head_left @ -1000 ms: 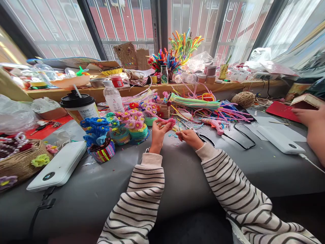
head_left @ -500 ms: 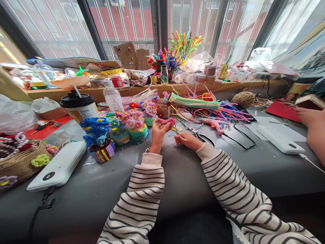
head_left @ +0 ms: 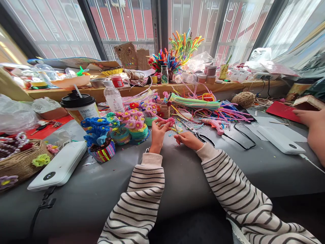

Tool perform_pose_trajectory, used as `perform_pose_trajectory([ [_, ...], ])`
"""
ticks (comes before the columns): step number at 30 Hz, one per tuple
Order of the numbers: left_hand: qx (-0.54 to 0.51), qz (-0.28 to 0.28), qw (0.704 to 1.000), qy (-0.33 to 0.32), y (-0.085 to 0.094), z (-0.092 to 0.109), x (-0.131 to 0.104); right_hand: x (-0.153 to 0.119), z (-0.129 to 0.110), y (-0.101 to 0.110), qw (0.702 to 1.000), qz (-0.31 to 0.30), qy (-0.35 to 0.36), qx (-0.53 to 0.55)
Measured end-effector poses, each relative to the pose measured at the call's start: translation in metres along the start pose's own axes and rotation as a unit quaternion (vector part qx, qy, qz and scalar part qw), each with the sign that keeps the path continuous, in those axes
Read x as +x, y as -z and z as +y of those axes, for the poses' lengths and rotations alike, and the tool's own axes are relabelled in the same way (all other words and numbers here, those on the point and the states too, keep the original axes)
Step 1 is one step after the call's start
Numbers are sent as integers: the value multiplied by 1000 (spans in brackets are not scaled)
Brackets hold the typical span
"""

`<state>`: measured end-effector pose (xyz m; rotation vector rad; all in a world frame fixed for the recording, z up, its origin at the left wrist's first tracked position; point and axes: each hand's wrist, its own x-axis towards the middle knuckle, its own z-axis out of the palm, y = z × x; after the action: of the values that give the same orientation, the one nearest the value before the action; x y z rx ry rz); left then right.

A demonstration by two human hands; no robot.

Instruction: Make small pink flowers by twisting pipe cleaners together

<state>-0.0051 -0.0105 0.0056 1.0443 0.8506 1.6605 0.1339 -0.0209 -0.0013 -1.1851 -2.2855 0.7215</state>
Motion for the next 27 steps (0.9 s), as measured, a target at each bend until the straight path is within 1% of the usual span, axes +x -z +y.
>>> perform_pose_trajectory([
  [3,7,2,1000,-5,1,-1,1,0,0,0,1000,9,-5,-1],
  [10,15,-2,1000,-8,1,-1,1,0,-1,-1,1000,-15,10,19],
  [16,14,-6,1000,-14,1,-1,1,-1,-3,0,999,-21,11,24],
  [27,-1,-6,1000,-1,-1,-1,0,0,0,-2,998,-45,23,33],
])
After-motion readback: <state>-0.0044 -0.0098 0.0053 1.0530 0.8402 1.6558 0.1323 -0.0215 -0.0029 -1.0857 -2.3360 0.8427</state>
